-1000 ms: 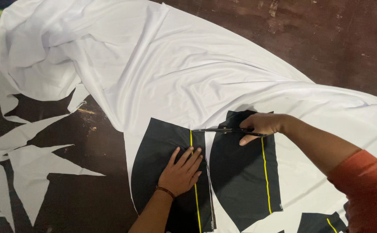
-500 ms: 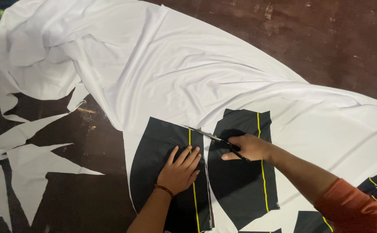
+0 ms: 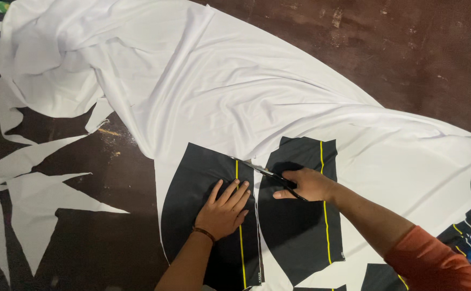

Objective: The person uses shears to cut multiple dark fabric pieces with yellow stripes from a larger white fabric sheet laid on a table. The person repeatedly cuts along marked lines, separates the pieces, and shifts the remaining fabric to continue cutting.

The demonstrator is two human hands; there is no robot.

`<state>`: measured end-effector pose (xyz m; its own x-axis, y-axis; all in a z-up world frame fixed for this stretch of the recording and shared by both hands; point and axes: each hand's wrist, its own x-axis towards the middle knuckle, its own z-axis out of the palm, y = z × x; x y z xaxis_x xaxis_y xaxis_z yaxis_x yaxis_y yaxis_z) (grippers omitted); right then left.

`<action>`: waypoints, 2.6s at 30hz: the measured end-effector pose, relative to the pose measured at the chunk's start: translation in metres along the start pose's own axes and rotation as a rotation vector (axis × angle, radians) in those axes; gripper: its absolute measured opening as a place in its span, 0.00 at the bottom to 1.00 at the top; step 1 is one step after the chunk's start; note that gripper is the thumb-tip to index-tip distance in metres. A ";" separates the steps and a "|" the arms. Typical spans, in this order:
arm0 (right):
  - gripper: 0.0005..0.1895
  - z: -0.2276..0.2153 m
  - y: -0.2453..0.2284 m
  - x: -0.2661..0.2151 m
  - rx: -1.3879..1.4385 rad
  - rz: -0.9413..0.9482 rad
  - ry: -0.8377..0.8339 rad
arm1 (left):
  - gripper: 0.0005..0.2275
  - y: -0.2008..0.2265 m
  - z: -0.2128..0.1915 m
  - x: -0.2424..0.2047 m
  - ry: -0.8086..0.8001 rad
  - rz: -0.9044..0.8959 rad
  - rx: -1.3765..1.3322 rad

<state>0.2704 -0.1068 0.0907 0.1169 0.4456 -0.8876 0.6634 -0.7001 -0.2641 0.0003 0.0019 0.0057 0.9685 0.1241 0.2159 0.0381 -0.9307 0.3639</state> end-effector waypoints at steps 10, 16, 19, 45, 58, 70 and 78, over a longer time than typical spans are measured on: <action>0.31 0.001 -0.008 0.008 -0.010 -0.063 0.018 | 0.20 0.001 0.000 -0.002 0.031 -0.005 -0.018; 0.28 -0.007 -0.026 0.007 0.020 -0.030 -0.003 | 0.20 0.001 -0.002 0.000 0.012 -0.002 0.018; 0.28 -0.004 -0.020 0.011 -0.008 -0.055 0.005 | 0.21 0.001 0.000 0.000 0.002 -0.002 -0.006; 0.31 -0.015 -0.056 0.031 -0.036 -0.114 -0.012 | 0.24 0.000 0.006 -0.004 0.023 0.000 0.003; 0.31 -0.012 -0.056 0.054 -0.048 -0.243 0.052 | 0.23 0.001 0.014 -0.007 0.031 -0.019 -0.041; 0.31 -0.023 -0.077 0.057 -0.037 -0.260 0.035 | 0.21 0.000 0.013 -0.007 0.045 -0.013 -0.045; 0.27 -0.020 -0.087 0.061 0.112 -0.153 0.076 | 0.23 -0.001 0.038 -0.013 0.173 -0.004 -0.017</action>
<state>0.2347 -0.0072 0.0669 0.0792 0.5896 -0.8038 0.5918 -0.6767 -0.4380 -0.0029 -0.0121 -0.0322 0.9115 0.1861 0.3667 0.0359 -0.9244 0.3798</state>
